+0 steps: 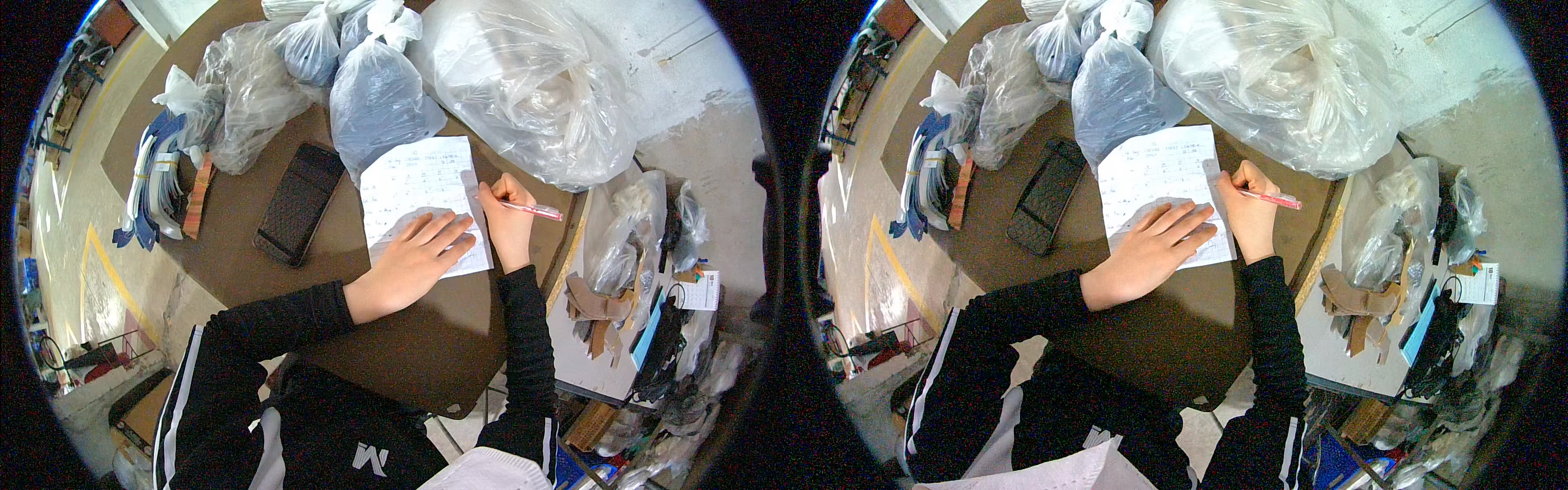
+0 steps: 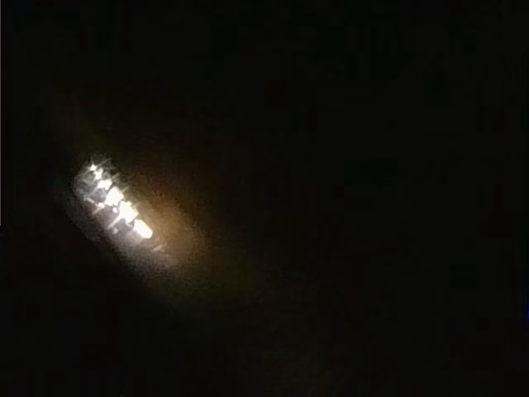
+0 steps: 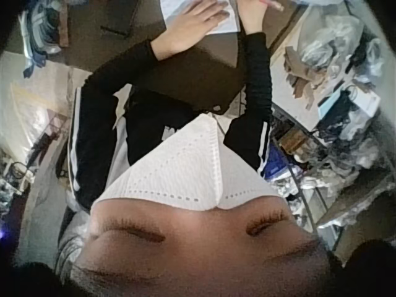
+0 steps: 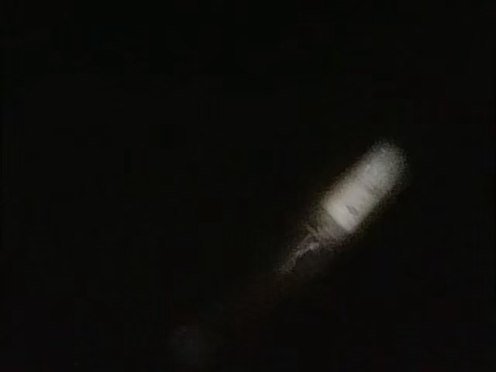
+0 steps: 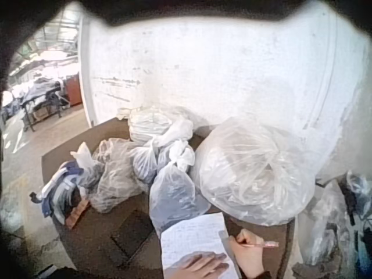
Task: The person sorts blue and brown curved material pieces on a table, removes them from plastic packaging, and bundles them with rubber bands. The person also writes on a paper document with a pen.
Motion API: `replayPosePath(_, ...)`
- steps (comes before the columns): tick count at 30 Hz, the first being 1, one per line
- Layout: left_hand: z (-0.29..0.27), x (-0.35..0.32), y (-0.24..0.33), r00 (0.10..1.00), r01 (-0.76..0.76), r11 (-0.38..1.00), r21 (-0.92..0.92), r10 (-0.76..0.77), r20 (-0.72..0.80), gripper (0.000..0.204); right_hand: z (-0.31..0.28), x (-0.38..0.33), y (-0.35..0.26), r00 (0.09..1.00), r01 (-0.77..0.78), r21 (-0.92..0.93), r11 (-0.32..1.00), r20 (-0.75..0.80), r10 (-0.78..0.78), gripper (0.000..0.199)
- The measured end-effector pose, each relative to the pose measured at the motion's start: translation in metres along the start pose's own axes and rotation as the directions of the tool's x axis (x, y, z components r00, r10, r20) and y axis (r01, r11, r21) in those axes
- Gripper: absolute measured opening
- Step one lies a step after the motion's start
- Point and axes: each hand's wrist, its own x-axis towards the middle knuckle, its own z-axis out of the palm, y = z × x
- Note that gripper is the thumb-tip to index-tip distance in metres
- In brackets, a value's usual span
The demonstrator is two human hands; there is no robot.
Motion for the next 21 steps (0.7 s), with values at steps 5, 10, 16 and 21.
replayPosePath(5,-0.002,0.0,0.001,1.0,0.006,1.0,-0.008,-0.006,-0.001,0.043,0.0,0.0,-0.002,1.0,-0.013,0.007,1.0,0.009,0.013,0.035)
replayPosePath(10,0.0,0.0,0.0,1.0,0.003,1.0,-0.015,-0.003,-0.01,0.043,0.0,0.0,-0.002,1.0,-0.01,0.007,1.0,0.011,0.01,0.035)
replayPosePath(16,-0.007,0.001,0.004,0.998,-0.063,0.998,-0.019,0.063,-0.02,0.044,0.002,0.0,0.001,1.0,-0.013,0.04,0.999,-0.002,0.013,0.035)
replayPosePath(21,-0.003,0.0,0.004,0.993,-0.117,0.985,-0.124,0.115,-0.017,0.041,0.0,0.0,-0.003,0.999,-0.024,-0.011,1.0,0.023,0.024,0.035)
